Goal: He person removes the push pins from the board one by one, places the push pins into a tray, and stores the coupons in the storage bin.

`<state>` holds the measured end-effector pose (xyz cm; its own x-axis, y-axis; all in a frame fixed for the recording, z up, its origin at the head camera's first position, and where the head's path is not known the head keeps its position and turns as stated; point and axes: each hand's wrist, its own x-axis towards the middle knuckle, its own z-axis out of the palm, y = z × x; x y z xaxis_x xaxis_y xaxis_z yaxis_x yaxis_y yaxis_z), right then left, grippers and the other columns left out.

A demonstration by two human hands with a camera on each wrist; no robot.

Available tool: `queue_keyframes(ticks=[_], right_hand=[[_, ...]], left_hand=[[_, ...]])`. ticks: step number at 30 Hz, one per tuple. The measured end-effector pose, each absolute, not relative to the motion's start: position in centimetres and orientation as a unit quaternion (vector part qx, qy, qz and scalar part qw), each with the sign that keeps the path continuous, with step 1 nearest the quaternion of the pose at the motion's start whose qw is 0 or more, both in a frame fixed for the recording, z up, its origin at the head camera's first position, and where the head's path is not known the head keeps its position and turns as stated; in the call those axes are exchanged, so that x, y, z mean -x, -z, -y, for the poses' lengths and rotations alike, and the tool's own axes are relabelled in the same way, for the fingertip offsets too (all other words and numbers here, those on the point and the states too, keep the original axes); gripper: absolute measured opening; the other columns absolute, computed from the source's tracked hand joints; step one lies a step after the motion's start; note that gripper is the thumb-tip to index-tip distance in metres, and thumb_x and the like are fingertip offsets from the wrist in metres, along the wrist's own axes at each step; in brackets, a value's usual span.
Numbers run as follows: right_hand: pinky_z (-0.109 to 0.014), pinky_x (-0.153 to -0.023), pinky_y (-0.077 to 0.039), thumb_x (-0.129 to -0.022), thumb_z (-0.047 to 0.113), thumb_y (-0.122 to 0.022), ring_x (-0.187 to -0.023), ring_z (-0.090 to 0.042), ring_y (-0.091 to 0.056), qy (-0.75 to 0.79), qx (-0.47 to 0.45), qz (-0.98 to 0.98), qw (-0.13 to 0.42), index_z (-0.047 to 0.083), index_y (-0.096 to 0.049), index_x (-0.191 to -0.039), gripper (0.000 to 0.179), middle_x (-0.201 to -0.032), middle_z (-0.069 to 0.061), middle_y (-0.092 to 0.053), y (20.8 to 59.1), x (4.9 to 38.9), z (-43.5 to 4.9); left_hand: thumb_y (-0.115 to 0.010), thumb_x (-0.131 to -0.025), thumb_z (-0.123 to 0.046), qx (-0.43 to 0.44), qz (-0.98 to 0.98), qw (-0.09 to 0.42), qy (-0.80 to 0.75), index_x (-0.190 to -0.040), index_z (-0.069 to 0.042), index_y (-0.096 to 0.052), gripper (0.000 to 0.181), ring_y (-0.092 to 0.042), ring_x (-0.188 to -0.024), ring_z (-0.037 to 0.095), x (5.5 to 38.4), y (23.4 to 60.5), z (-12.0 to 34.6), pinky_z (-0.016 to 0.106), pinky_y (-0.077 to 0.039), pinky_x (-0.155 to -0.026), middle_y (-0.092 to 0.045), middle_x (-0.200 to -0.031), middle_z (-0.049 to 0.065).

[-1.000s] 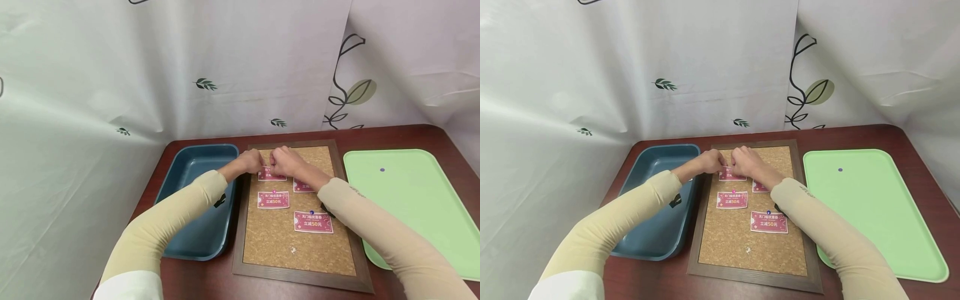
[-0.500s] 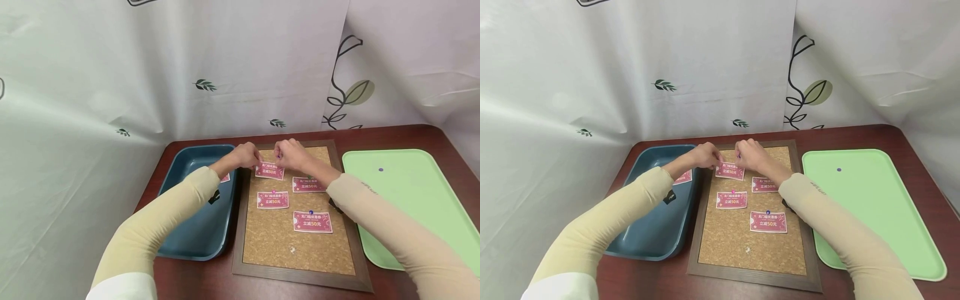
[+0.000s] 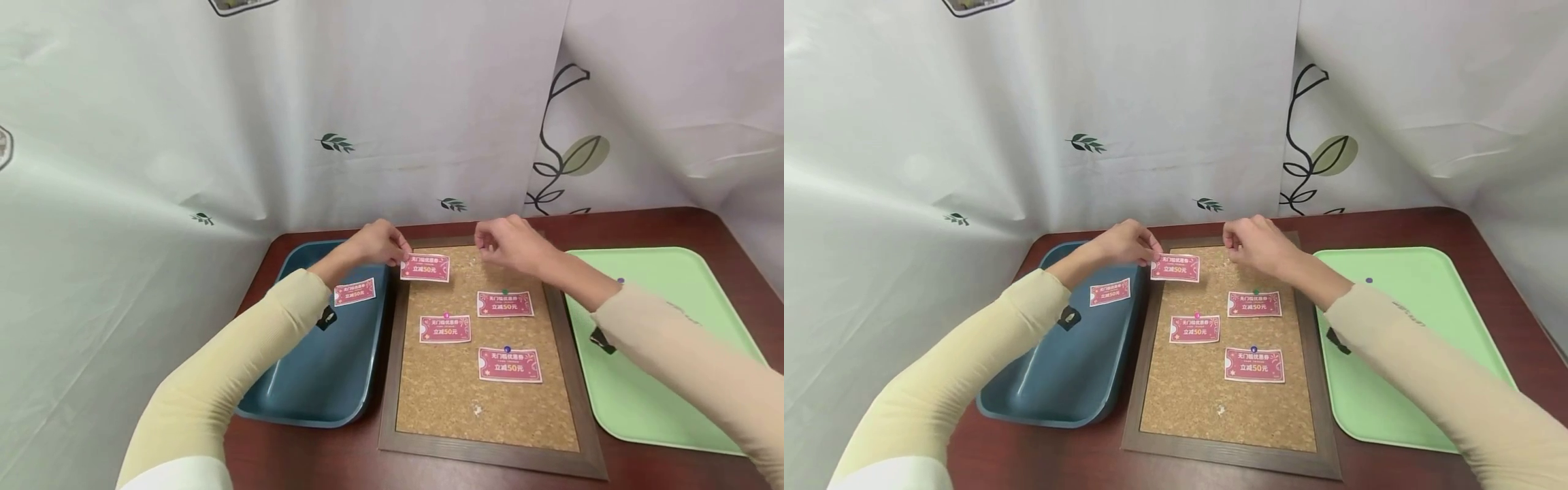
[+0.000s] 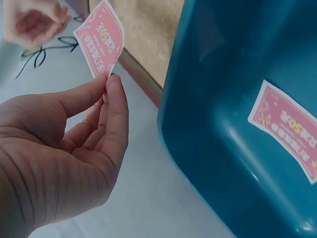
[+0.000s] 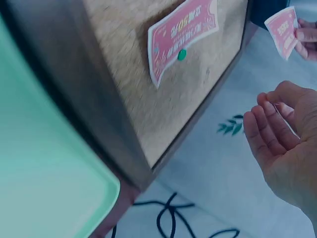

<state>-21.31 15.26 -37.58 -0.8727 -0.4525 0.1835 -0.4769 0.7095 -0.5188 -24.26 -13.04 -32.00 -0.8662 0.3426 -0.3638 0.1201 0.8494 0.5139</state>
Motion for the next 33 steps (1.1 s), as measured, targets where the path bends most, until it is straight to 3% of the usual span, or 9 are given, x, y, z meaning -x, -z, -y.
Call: queue_keyframes(ticks=[4,8,13,23,33], right_hand=[[-0.042,-0.074,-0.057,-0.091,-0.003,-0.074,-0.082,-0.022,-0.067,-0.285,-0.245,0.926,0.033,0.005,-0.073,-0.097,0.010,-0.087,-0.005,-0.073,37.1,20.7,-17.5],[-0.046,-0.076,-0.060,-0.092,-0.001,-0.076,-0.087,-0.025,-0.072,-0.273,-0.229,0.933,0.047,0.004,-0.077,-0.100,0.009,-0.093,-0.007,-0.077,37.0,20.0,-19.8],[-0.045,-0.073,-0.059,-0.093,0.003,-0.076,-0.085,-0.025,-0.073,-0.260,-0.202,0.943,0.048,0.003,-0.079,-0.100,0.007,-0.092,-0.008,-0.078,37.5,19.2,-22.8],[-0.037,-0.066,-0.048,-0.091,0.006,-0.079,-0.075,-0.018,-0.067,-0.245,-0.150,0.955,0.073,0.008,-0.079,-0.099,0.008,-0.088,-0.004,-0.076,39.2,17.5,-28.9],[-0.024,-0.058,-0.041,-0.089,0.008,-0.081,-0.069,0.008,-0.056,-0.258,-0.122,0.952,0.108,0.009,-0.080,-0.096,0.007,-0.085,-0.003,-0.076,41.7,15.2,-33.6]], left_hand=[[-0.073,-0.102,-0.013,-0.126,-0.934,0.214,-0.256,-0.105,-0.001,-0.077,0.012,-0.066,-0.087,0.022,24.4,31.4,14.5,0.046,-0.059,-0.094,-0.073,-0.101,0.012],[-0.072,-0.103,-0.013,-0.119,-0.933,0.205,-0.271,-0.109,0.000,-0.076,0.015,-0.066,-0.089,0.023,24.5,31.0,16.3,0.040,-0.060,-0.088,-0.074,-0.106,0.014],[-0.070,-0.103,-0.010,-0.091,-0.928,0.205,-0.298,-0.114,0.002,-0.074,0.017,-0.069,-0.096,0.028,24.7,30.6,18.8,0.032,-0.061,-0.084,-0.073,-0.112,0.018],[-0.067,-0.106,-0.012,-0.054,-0.932,0.195,-0.301,-0.117,0.004,-0.071,0.020,-0.067,-0.105,0.037,24.1,31.2,23.4,0.039,-0.060,-0.092,-0.072,-0.115,0.021],[-0.065,-0.106,-0.010,-0.031,-0.926,0.189,-0.325,-0.119,0.008,-0.070,0.022,-0.068,-0.105,0.036,23.2,34.1,26.1,0.049,-0.056,-0.100,-0.071,-0.116,0.023]])
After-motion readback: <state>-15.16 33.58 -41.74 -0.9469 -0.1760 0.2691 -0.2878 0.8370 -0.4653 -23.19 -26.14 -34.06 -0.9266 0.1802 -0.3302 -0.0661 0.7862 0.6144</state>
